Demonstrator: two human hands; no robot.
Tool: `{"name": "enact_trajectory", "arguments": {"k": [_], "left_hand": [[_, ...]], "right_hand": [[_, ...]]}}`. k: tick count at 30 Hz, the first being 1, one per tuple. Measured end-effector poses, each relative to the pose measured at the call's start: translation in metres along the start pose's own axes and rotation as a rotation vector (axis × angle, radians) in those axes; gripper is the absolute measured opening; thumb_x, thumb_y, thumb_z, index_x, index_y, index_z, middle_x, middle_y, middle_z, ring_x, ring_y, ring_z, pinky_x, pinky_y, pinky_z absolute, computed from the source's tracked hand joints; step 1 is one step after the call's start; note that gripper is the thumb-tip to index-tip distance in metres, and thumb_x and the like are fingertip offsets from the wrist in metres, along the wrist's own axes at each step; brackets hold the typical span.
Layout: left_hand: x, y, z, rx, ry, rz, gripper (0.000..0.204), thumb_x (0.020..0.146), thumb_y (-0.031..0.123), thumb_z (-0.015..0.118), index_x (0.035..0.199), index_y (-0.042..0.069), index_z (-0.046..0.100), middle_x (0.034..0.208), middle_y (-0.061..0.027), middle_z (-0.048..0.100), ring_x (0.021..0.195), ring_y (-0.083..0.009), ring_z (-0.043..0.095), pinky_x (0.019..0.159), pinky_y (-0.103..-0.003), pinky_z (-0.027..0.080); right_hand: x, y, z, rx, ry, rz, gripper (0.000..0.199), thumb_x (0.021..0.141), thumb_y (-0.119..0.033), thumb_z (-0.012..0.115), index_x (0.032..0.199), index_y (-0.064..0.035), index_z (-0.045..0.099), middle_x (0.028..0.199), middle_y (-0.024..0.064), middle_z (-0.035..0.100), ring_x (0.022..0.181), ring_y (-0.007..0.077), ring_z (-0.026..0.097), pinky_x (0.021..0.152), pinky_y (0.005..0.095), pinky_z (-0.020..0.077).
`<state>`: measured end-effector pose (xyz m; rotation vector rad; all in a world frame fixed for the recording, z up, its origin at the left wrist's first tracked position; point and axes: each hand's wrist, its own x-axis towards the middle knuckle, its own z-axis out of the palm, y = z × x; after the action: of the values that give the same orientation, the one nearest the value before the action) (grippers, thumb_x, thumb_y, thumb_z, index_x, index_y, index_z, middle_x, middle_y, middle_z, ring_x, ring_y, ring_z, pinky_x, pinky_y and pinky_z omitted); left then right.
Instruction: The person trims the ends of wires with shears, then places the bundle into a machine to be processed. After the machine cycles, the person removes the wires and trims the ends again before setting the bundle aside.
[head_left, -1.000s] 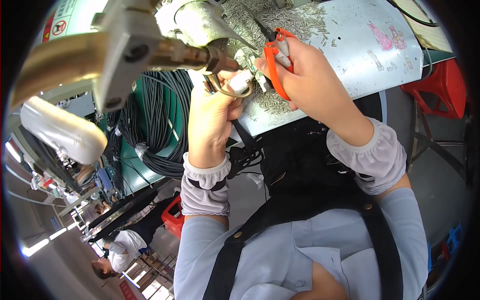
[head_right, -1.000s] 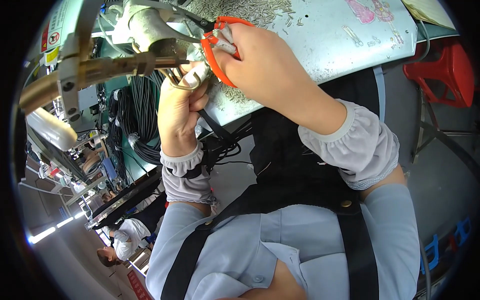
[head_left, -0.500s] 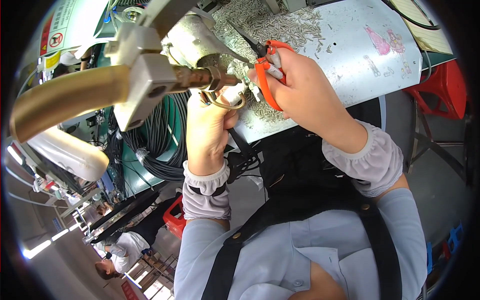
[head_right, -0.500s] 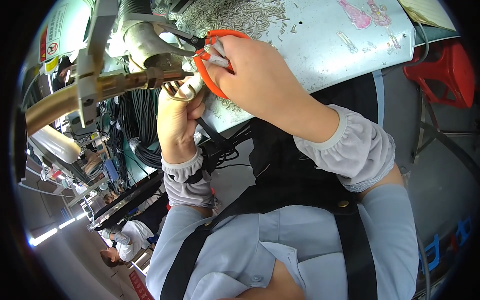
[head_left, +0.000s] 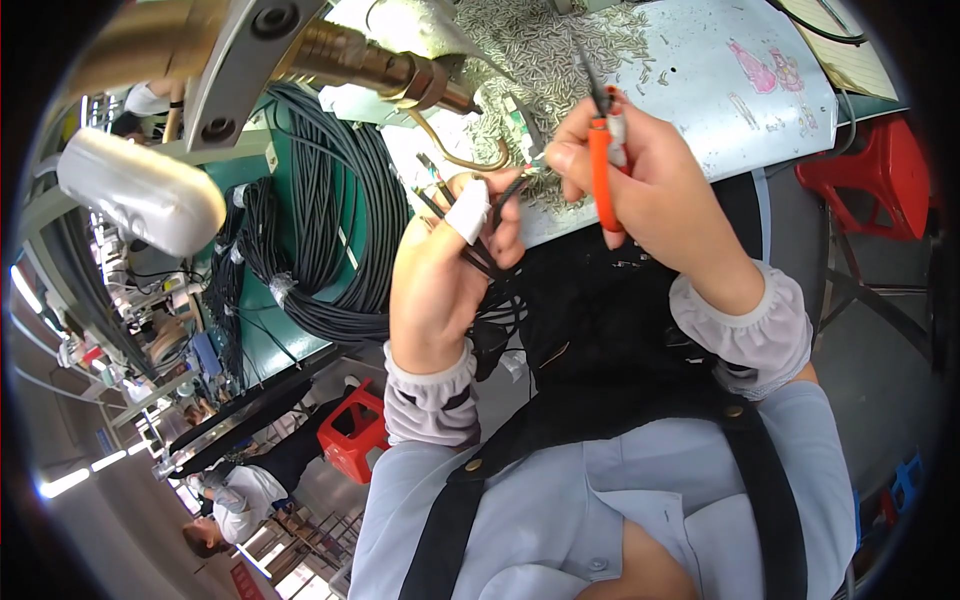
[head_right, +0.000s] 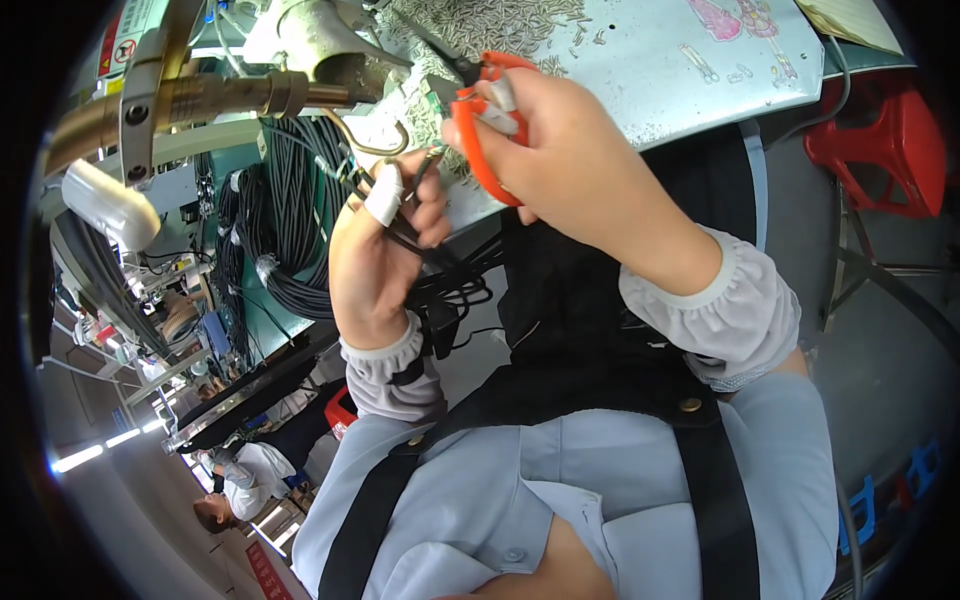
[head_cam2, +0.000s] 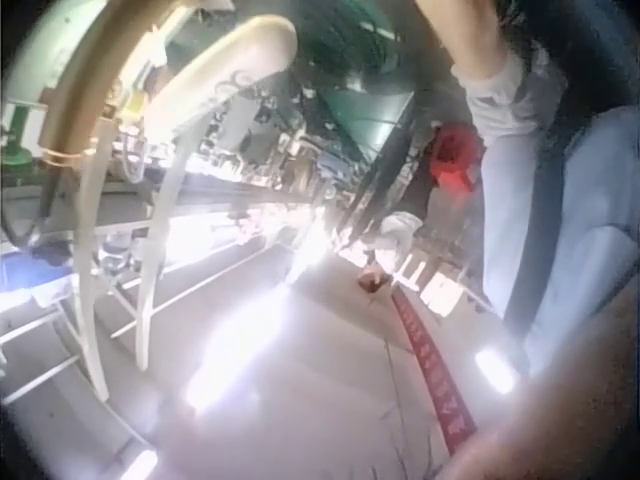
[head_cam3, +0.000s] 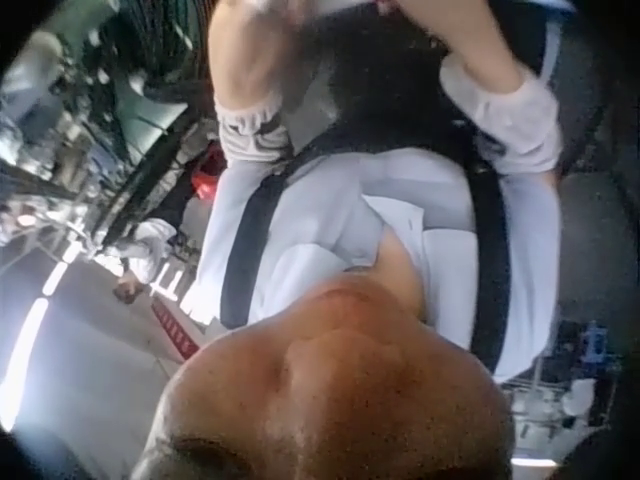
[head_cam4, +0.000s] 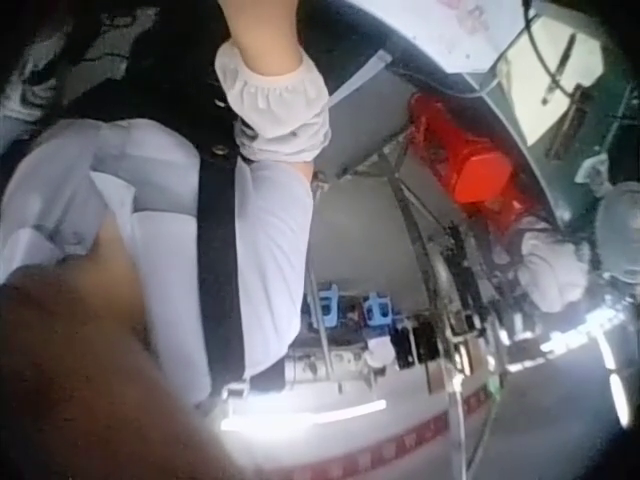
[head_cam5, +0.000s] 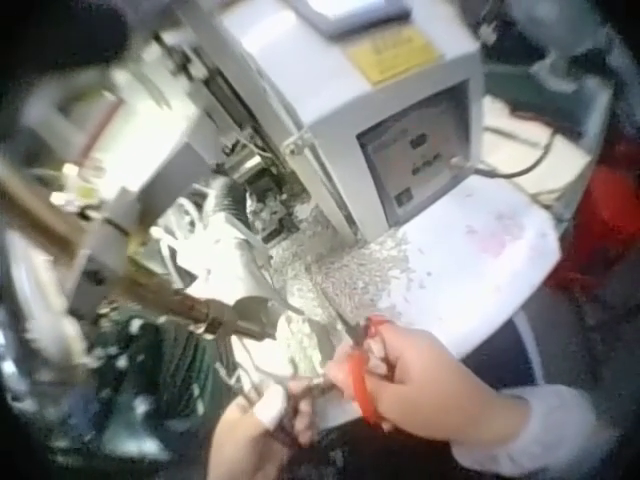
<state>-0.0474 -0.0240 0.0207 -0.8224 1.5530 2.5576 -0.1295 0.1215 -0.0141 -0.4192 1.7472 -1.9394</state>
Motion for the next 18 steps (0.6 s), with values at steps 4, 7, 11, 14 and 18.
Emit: {"name": "enact_trajectory", "arguments": {"k": [4, 7, 11, 14, 18], "left_hand": [[-0.01, -0.021, 0.007, 0.341, 0.096, 0.233, 0.013, 0.085, 0.009, 0.051, 0.091, 0.0, 0.057, 0.083, -0.0042, 0.056, 0.067, -0.0074, 0.05, 0.061, -0.019, 0.04], [-0.022, -0.031, 0.004, 0.51, 0.05, 0.271, 0.011, 0.084, 0.008, 0.052, 0.091, 0.0, 0.057, 0.084, -0.0039, 0.057, 0.069, -0.0081, 0.051, 0.063, -0.019, 0.04], [-0.028, -0.033, 0.004, 0.438, -0.003, 0.199, 0.008, 0.082, 0.005, 0.054, 0.088, 0.0, 0.056, 0.082, -0.0032, 0.056, 0.07, -0.0083, 0.052, 0.063, -0.019, 0.04], [-0.028, -0.032, 0.004, 0.134, 0.088, 0.288, 0.007, 0.08, 0.002, 0.056, 0.087, 0.001, 0.056, 0.08, -0.0026, 0.056, 0.069, -0.0083, 0.051, 0.063, -0.019, 0.039], [-0.03, -0.037, 0.003, 0.482, 0.029, 0.637, 0.009, 0.079, 0.0, 0.058, 0.087, 0.002, 0.054, 0.078, -0.0019, 0.054, 0.065, -0.0057, 0.048, 0.057, -0.018, 0.037]], "right_hand": [[-0.012, -0.002, 0.005, -0.28, 0.136, -0.31, 0.014, 0.081, -0.015, 0.058, 0.077, -0.0027, 0.053, 0.057, -0.0014, 0.049, 0.043, 0.0036, 0.04, 0.039, 0.0171, 0.0317], [-0.02, -0.008, 0.013, -0.391, 0.158, -0.587, 0.014, 0.081, -0.013, 0.059, 0.075, -0.0022, 0.054, 0.058, 0.0005, 0.05, 0.042, 0.0041, 0.041, 0.038, 0.0172, 0.032], [-0.026, -0.004, 0.011, -0.121, -0.022, -0.384, 0.019, 0.082, -0.017, 0.058, 0.073, -0.0007, 0.054, 0.059, 0.0039, 0.053, 0.04, 0.0054, 0.044, 0.038, 0.0174, 0.0327], [-0.036, -0.018, 0.001, 0.06, -0.148, 0.181, 0.023, 0.084, -0.019, 0.056, 0.072, 0.0004, 0.053, 0.06, 0.0053, 0.054, 0.037, 0.007, 0.044, 0.036, 0.0188, 0.0339], [-0.024, -0.022, -0.004, 0.305, -0.489, 0.478, 0.024, 0.085, -0.02, 0.053, 0.072, 0.0008, 0.052, 0.061, 0.0049, 0.053, 0.033, 0.0078, 0.04, 0.034, 0.0215, 0.0343]]}}
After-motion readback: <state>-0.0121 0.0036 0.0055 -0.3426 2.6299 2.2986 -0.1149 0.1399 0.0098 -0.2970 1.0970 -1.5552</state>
